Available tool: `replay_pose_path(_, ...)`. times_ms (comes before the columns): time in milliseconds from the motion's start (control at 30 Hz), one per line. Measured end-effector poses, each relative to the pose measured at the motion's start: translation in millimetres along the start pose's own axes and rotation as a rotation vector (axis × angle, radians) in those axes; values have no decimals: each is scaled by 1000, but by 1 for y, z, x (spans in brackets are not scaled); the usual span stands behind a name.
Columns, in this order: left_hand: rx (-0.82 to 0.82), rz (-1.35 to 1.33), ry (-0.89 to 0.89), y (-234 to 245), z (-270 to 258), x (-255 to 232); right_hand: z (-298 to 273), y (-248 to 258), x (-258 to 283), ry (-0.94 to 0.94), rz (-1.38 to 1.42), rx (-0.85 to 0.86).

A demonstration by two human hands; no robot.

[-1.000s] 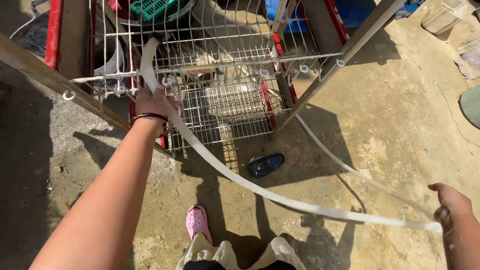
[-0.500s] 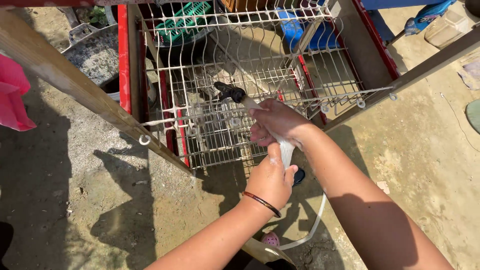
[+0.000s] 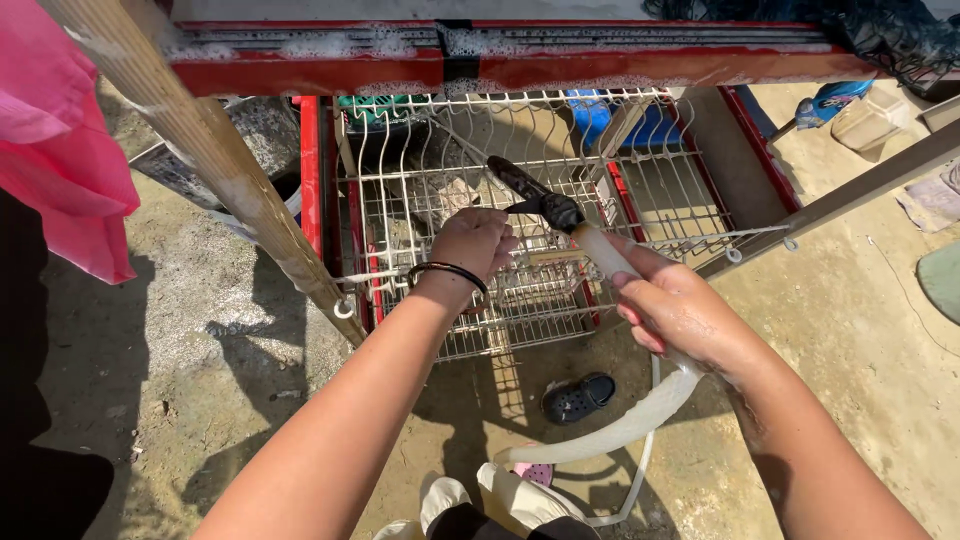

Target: Washing and scrubbing a metal shelf unit and various household items with a hose and scrub brush.

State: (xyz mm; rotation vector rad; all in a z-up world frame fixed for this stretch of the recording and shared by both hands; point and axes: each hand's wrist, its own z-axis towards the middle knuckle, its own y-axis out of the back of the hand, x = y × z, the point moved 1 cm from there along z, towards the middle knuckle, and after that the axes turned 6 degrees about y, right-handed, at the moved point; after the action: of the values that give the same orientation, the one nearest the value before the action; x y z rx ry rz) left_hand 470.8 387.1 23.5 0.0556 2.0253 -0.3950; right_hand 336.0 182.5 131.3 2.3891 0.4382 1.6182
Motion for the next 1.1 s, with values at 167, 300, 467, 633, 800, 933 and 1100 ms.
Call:
replay_pose_path(167, -194, -183, 30, 15, 105, -27, -26, 19, -8, -38, 6, -10)
replay_pose_path(300, -218, -463, 90, 13, 143, -52, -54, 26, 32, -141, -36, -32)
replay_pose_path(467, -178, -302, 6, 5, 215, -32, -69, 80, -11, -98, 28, 114)
replay_pose_path(633, -298, 1227, -230, -17, 229, -31, -83, 134, -32, -119, 13, 120)
replay_pose_path(800, -144, 1002, -216, -48, 175, -56, -102, 202, -60, -213, 100, 80)
replay_pose_path(933, 126, 893, 112, -78, 98, -99, -92, 301, -124, 185, 13, 277)
replay_pose_path(1100, 363, 1495, -190, -139, -73, -190, -47, 375, -149, 491, 178, 290)
